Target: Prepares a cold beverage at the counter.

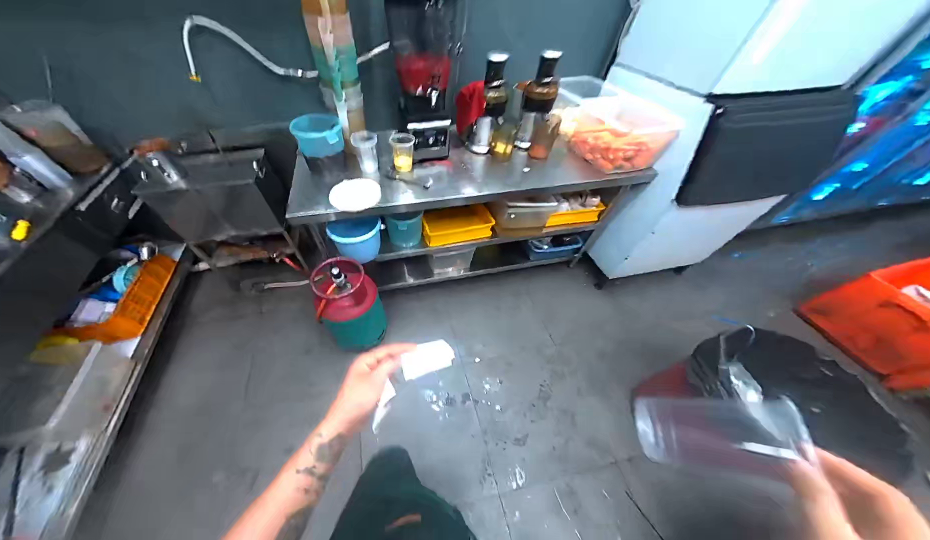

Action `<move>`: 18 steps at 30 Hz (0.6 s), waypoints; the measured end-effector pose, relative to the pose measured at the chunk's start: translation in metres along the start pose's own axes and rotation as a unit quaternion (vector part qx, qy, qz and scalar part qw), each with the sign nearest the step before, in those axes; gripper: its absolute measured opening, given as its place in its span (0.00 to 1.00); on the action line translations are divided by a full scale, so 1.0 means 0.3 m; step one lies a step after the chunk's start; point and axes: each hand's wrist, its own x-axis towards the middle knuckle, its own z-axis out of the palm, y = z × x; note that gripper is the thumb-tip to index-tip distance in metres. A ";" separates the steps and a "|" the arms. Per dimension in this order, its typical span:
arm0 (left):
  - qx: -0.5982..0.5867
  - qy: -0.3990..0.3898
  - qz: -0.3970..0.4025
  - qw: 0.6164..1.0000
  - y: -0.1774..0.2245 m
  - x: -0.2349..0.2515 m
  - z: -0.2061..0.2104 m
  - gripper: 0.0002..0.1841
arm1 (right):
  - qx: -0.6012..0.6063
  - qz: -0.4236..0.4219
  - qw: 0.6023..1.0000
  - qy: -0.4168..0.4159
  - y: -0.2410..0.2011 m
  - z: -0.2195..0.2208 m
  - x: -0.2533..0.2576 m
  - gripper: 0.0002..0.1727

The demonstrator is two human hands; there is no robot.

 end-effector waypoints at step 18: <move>-0.059 -0.008 0.167 0.984 0.343 1.385 -0.398 0.18 | 0.089 -0.124 0.972 -0.178 0.041 1.579 1.405 0.10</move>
